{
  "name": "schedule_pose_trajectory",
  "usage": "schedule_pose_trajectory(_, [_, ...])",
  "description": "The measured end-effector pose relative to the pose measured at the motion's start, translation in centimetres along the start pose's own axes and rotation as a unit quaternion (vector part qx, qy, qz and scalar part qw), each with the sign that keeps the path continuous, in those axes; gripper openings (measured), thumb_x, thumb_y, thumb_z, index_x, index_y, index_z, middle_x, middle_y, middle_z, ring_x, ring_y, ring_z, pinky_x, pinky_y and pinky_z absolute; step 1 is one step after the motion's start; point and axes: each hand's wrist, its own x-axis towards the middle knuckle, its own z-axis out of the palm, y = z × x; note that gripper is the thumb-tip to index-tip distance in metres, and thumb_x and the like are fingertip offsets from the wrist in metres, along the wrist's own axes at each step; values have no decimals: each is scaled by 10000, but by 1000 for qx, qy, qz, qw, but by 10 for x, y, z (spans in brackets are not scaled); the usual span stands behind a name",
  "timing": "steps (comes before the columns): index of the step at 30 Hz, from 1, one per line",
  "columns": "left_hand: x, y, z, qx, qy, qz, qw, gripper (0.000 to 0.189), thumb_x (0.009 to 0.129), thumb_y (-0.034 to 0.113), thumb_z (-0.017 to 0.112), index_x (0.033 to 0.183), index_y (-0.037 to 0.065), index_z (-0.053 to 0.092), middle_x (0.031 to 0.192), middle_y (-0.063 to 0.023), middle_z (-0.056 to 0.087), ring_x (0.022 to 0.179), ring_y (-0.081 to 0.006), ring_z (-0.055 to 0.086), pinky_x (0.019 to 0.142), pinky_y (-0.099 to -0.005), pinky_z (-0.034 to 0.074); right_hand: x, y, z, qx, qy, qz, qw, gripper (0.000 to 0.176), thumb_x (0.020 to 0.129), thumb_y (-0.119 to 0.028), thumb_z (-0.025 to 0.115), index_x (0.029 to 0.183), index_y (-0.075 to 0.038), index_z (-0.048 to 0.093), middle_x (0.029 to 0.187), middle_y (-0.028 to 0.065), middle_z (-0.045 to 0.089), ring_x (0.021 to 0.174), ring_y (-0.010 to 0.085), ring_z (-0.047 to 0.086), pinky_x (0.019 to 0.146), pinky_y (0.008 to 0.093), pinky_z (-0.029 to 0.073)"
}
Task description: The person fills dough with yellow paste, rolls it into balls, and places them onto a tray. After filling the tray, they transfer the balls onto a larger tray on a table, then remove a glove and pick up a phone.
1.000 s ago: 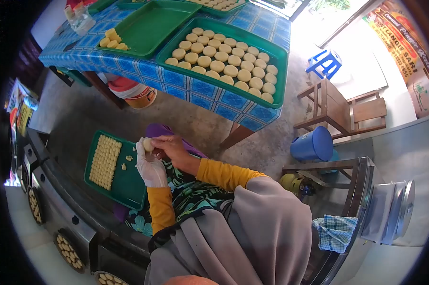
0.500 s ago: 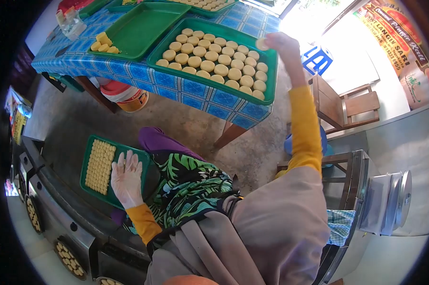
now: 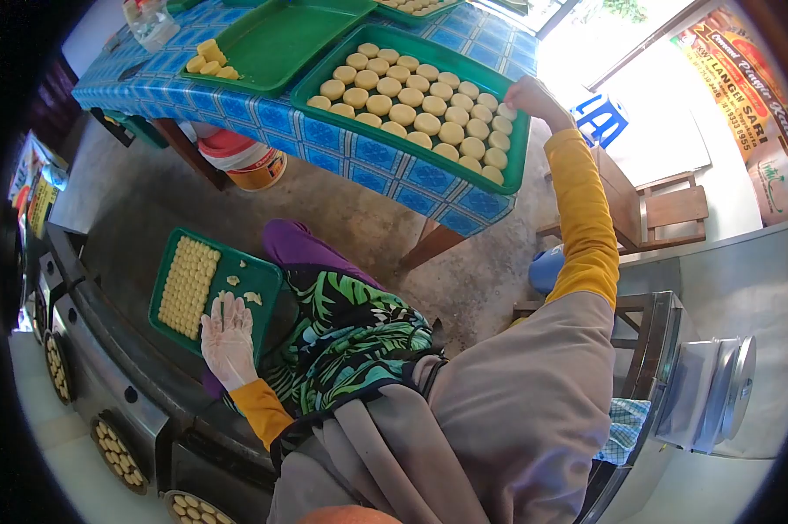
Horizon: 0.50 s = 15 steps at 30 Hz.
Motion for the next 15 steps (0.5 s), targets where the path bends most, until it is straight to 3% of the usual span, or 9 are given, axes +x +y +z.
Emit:
schedule_pose_trajectory(4, [-5,4,-9,3,33,16,999,607,986,321,501,1445,-20,298,1466,-234,359,1345,-364,354,1097,-486,309,0,-5,7,13,3,26,1000,219,718,-61,693,927,-10,731,852,112,721,788,193,664,755,345,517])
schedule_pose_trajectory(6, [-4,7,-21,3,20,28,999,604,989,315,490,1447,-25,291,1469,-241,352,1347,-366,351,1104,-487,300,-5,-8,14,18,73,11,997,228,713,-98,650,917,-55,744,863,155,712,807,274,681,733,381,524])
schedule_pose_trajectory(9, [-13,14,-21,-12,42,33,999,588,996,291,467,1436,-54,286,1467,-269,332,1352,-386,335,1120,-503,277,-2,4,20,-120,65,-86,987,291,717,-190,637,958,-51,722,937,176,695,876,346,659,790,421,511])
schedule_pose_trajectory(10, [-14,13,-22,-1,38,48,998,573,995,292,467,1416,-65,315,1443,-278,360,1336,-399,355,1115,-511,287,-3,9,21,-93,67,-91,989,276,747,-195,635,963,-43,716,951,175,693,896,360,648,809,432,504])
schedule_pose_trajectory(11, [-17,16,-26,14,39,67,997,560,995,294,467,1397,-77,344,1419,-288,388,1319,-412,376,1110,-519,297,26,66,36,-146,90,-138,975,285,788,-193,623,1017,-49,711,992,182,687,926,348,648,837,413,498])
schedule_pose_trajectory(13, [-25,19,-31,67,116,152,979,488,988,259,486,1323,-92,435,1340,-298,465,1232,-427,473,1059,-522,374,-2,16,41,-96,294,-94,946,240,880,-155,641,1089,-54,702,1070,148,687,992,317,645,887,389,499])
schedule_pose_trajectory(15, [-34,19,-48,129,125,252,951,431,979,227,506,1259,-100,487,1275,-298,516,1139,-415,550,985,-496,452,-57,-121,29,-43,378,-176,908,227,894,-48,611,1104,-35,696,1066,148,693,961,254,661,851,347,516])
